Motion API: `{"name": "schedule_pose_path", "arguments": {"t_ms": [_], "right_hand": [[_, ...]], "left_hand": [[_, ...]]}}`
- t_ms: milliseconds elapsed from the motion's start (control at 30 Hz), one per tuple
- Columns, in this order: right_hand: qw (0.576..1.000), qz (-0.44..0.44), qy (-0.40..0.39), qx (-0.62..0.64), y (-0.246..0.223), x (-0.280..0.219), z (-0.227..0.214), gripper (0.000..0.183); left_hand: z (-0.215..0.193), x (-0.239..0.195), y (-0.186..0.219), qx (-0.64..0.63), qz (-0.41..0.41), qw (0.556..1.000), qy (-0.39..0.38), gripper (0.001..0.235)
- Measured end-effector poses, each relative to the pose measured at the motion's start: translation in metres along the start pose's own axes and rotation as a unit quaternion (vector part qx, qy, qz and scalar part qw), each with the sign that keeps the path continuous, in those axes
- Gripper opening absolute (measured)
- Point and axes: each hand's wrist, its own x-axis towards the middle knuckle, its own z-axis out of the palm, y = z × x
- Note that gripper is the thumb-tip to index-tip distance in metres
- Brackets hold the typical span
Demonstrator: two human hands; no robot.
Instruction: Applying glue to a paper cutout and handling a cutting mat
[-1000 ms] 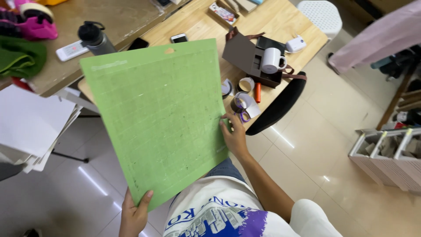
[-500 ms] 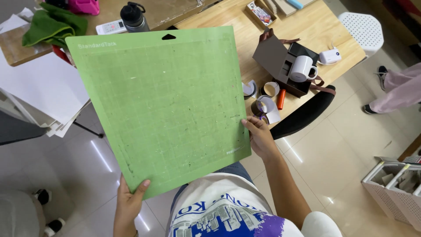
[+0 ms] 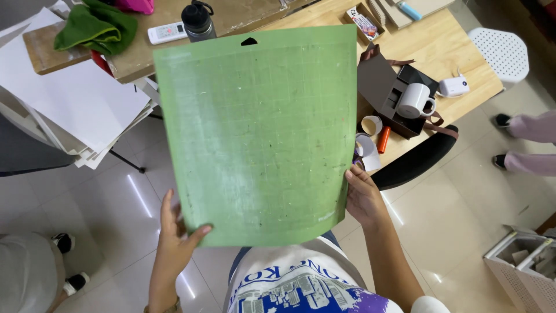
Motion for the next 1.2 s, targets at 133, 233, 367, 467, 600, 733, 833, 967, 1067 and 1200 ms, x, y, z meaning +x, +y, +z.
{"name": "schedule_pose_path", "arguments": {"t_ms": [133, 233, 367, 467, 600, 733, 833, 967, 1067, 1200], "right_hand": [[1.0, -0.02, 0.014, 0.004, -0.01, -0.014, 0.017, 0.027], [0.996, -0.023, 0.022, -0.083, -0.013, -0.025, 0.035, 0.025], [0.982, -0.086, 0.061, -0.158, 0.001, -0.039, 0.062, 0.026], [0.97, -0.119, 0.062, -0.204, 0.006, -0.055, 0.09, 0.021], [0.953, -0.142, 0.081, -0.255, 0.007, -0.066, 0.108, 0.02], [0.945, -0.139, 0.096, -0.281, 0.006, -0.071, 0.11, 0.02], [0.926, -0.155, 0.1, -0.329, 0.001, -0.072, 0.113, 0.017], [0.918, -0.168, 0.103, -0.344, 0.0, -0.072, 0.12, 0.016], [0.916, -0.176, 0.103, -0.345, -0.001, -0.071, 0.123, 0.015], [0.915, -0.177, 0.106, -0.347, 0.0, -0.069, 0.126, 0.014]], "left_hand": [[0.026, 0.011, -0.003, 0.192, 0.198, 0.955, 0.106, 0.1], [0.069, 0.006, 0.03, 0.219, 0.377, 0.89, 0.136, 0.061], [0.131, 0.004, 0.069, 0.248, 0.555, 0.784, 0.125, 0.024], [0.151, 0.004, 0.082, 0.281, 0.577, 0.76, 0.103, 0.019], [0.154, -0.003, 0.085, 0.32, 0.549, 0.771, 0.048, 0.019], [0.159, -0.005, 0.08, 0.322, 0.54, 0.777, 0.039, 0.018], [0.161, -0.006, 0.078, 0.343, 0.548, 0.761, 0.051, 0.017], [0.164, -0.009, 0.073, 0.383, 0.554, 0.735, 0.072, 0.016], [0.171, -0.007, 0.065, 0.409, 0.556, 0.717, 0.103, 0.019], [0.174, -0.006, 0.06, 0.429, 0.557, 0.702, 0.117, 0.021]]}}
